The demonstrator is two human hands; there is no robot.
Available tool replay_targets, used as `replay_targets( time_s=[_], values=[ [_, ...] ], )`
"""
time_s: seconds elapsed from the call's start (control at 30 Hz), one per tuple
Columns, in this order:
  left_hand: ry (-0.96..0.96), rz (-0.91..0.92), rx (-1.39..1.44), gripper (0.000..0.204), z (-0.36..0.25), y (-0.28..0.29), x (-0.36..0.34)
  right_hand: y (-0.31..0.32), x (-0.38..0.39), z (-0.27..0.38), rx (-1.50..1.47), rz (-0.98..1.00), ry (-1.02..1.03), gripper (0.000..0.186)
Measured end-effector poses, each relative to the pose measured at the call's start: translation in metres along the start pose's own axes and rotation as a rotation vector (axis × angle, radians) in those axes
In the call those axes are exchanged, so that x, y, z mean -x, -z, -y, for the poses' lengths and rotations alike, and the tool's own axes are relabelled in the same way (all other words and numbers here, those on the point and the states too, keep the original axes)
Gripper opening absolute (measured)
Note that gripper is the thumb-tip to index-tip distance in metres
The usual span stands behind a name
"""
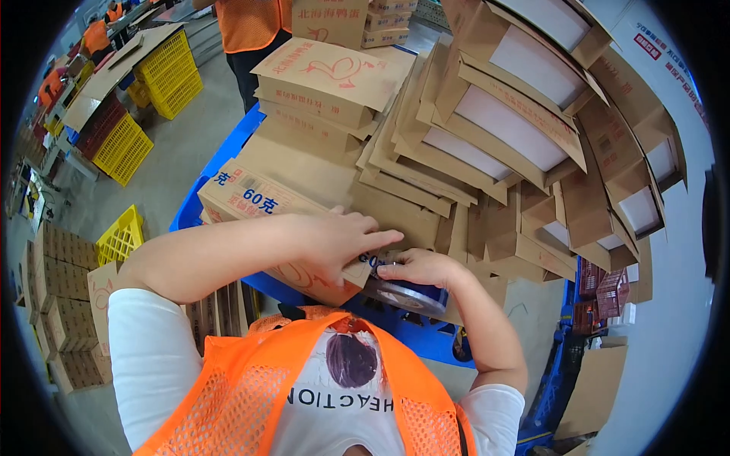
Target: Manually applying tape to seal cardboard boxes and stacking them on a blue pallet.
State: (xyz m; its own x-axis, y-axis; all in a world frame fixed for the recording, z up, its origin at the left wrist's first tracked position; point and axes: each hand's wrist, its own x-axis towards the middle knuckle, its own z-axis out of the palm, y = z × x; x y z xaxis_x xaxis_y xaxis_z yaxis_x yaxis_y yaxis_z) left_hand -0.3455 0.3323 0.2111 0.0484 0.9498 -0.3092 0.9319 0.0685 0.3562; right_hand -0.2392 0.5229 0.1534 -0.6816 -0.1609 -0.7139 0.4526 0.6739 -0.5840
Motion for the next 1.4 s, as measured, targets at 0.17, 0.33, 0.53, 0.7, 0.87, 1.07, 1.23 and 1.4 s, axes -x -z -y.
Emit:
replay_targets(
  time_s=[0.17,0.33,0.53,0.7,0.87,1.07,1.23,1.4],
  values=[
    [-0.045,-0.011,-0.014,0.069,-0.015,-0.012,-0.01,-0.008,0.023,0.019,0.083,-0.081,0.023,0.054],
    [0.048,-0.028,-0.077,0.067,-0.024,-0.014,-0.009,-0.008,0.028,0.012,0.019,0.005,0.045,0.062],
    [0.034,-0.161,-0.023,0.072,-0.026,-0.026,-0.002,-0.03,0.032,-0.038,-0.286,0.017,0.222,0.064],
    [-0.024,-0.36,0.107,0.07,-0.036,0.002,0.013,-0.003,0.076,-0.013,-0.236,0.013,0.317,0.066],
    [-0.087,-0.652,0.556,0.077,-0.03,0.034,0.032,0.061,0.189,0.035,-0.402,-0.058,0.497,0.085],
    [-0.362,-0.854,0.832,0.089,0.005,0.003,0.031,0.072,0.209,0.084,-0.353,-0.248,0.479,0.099],
    [-0.146,-0.849,0.756,0.103,0.049,-0.007,0.06,0.074,0.171,0.114,-0.381,-0.281,0.417,0.102],
    [-0.075,-0.887,0.744,0.114,0.078,-0.023,0.092,0.08,0.122,0.147,-0.323,-0.1,0.572,0.103]
  ],
)
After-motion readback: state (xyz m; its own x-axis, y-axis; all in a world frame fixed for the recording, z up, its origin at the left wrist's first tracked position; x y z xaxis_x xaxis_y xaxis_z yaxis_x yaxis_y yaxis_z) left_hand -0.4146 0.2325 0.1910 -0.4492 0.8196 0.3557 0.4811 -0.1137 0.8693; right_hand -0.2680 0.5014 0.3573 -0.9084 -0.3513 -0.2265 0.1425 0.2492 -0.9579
